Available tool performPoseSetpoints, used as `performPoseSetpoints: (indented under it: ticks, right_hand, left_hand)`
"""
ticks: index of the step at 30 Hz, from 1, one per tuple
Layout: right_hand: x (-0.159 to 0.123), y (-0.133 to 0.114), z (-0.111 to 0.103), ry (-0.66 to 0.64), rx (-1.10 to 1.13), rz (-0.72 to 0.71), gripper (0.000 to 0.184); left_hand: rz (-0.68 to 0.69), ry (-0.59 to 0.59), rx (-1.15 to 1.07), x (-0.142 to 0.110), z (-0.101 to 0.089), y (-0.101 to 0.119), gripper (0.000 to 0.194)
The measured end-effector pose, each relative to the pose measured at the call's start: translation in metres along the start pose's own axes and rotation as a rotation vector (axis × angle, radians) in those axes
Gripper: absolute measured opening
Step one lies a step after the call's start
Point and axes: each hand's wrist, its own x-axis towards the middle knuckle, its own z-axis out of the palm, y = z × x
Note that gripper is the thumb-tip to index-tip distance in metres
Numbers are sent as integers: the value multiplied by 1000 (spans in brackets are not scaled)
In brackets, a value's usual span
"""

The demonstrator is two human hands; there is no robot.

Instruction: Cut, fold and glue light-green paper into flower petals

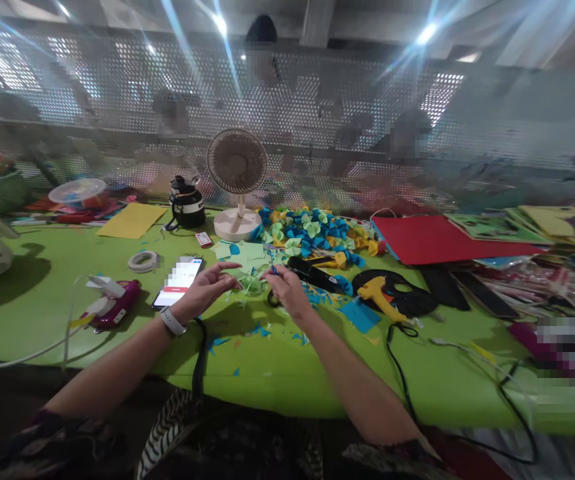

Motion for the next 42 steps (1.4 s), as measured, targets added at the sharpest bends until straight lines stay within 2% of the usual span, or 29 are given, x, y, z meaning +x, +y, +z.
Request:
performPoseSetpoints:
  ticks: [8, 12, 19, 22, 25, 29, 31, 34, 37, 42]
  right_hand:
    - [-8, 1, 12, -301, 154, 297, 36]
    - [-14, 0, 17, -358, 249, 380, 33]
    - [-16, 0, 17, -400, 305, 405, 25]
    - [-16, 1, 18, -368, 313, 416, 25]
    - [-14, 5, 21, -296, 325, 379, 29]
    - [-10, 11, 27, 38, 242, 171, 33]
    - [-9, 13, 28, 158, 147, 67, 34]
    - [-9, 15, 27, 198, 40, -15, 31]
    - [-9, 17, 26, 220, 5, -40, 29]
    - [-7, 19, 26, 270, 11, -36, 30]
  left_hand:
    - [-72, -93, -19, -1, 2, -3, 42]
    - [-96, -138, -15, -2, 2, -3, 42]
    - [-93, -159, 31, -1, 2, 1, 42]
    - [-104, -164, 30, -2, 5, 3, 40]
    - [-124, -106, -21, -2, 9, 4, 43]
    - [-159, 85, -57, -2, 14, 3, 39]
    - [-167, 140, -23, -4, 16, 2, 35]
    - [-188, 45, 7, -7, 19, 0, 37]
    - [-210, -52, 9, -9, 22, -4, 34]
    - [-235, -35, 5, -9, 23, -10, 30]
